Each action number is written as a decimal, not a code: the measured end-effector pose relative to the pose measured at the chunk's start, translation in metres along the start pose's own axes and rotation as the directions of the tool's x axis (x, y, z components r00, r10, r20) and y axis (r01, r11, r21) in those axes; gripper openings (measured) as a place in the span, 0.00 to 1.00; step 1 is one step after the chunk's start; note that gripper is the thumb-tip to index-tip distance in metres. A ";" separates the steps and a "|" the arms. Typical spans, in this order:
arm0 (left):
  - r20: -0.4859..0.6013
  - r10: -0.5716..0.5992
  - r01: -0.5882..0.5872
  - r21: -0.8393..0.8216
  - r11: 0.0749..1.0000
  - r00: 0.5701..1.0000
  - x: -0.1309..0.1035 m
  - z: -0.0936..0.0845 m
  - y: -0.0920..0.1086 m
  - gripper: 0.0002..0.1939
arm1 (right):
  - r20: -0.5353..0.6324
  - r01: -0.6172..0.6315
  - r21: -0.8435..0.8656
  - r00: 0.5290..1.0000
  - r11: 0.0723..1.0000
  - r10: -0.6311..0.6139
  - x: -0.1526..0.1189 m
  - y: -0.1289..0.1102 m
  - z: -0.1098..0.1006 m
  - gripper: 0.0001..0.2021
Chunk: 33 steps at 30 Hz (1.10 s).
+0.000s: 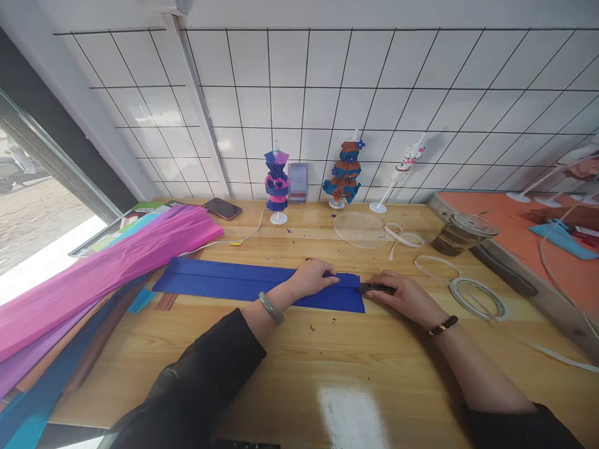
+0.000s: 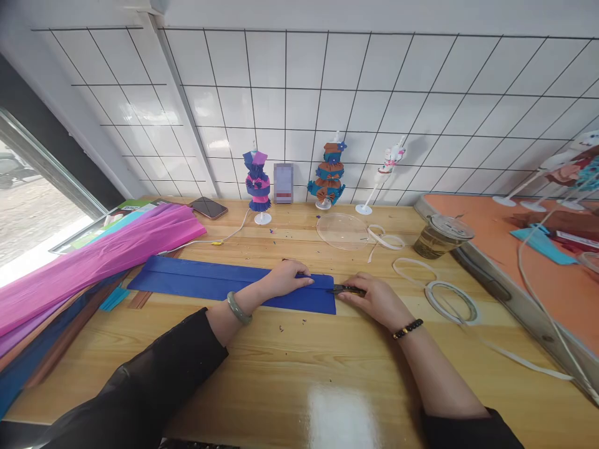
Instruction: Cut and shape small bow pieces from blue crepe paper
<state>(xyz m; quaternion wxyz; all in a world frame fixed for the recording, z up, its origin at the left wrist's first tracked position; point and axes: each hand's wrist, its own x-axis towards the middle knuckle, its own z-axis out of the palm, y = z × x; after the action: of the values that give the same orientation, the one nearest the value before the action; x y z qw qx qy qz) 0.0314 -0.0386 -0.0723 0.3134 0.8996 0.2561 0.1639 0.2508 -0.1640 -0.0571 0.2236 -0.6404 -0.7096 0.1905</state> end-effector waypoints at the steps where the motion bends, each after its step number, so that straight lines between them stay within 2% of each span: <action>1: -0.001 0.000 0.000 0.001 1.000 1.000 0.000 0.000 0.000 0.10 | -0.001 0.007 -0.010 1.000 1.000 -0.007 0.000 0.000 0.001 0.17; 13: 0.015 -0.020 0.019 0.063 0.998 1.000 0.002 0.001 0.000 0.11 | -0.006 0.103 -0.125 0.994 0.987 -0.105 0.004 0.009 0.007 0.16; 33: 0.008 -0.013 0.012 0.075 0.997 1.000 0.002 0.001 -0.001 0.11 | -0.014 0.100 -0.118 0.995 0.988 -0.103 0.003 0.008 0.008 0.16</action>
<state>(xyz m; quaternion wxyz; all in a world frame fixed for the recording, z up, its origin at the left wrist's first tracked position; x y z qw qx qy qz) 0.0335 -0.0377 -0.0735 0.2814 0.9099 0.2664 0.1483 0.2529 -0.1604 -0.0679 0.2020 -0.6173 -0.7490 0.1306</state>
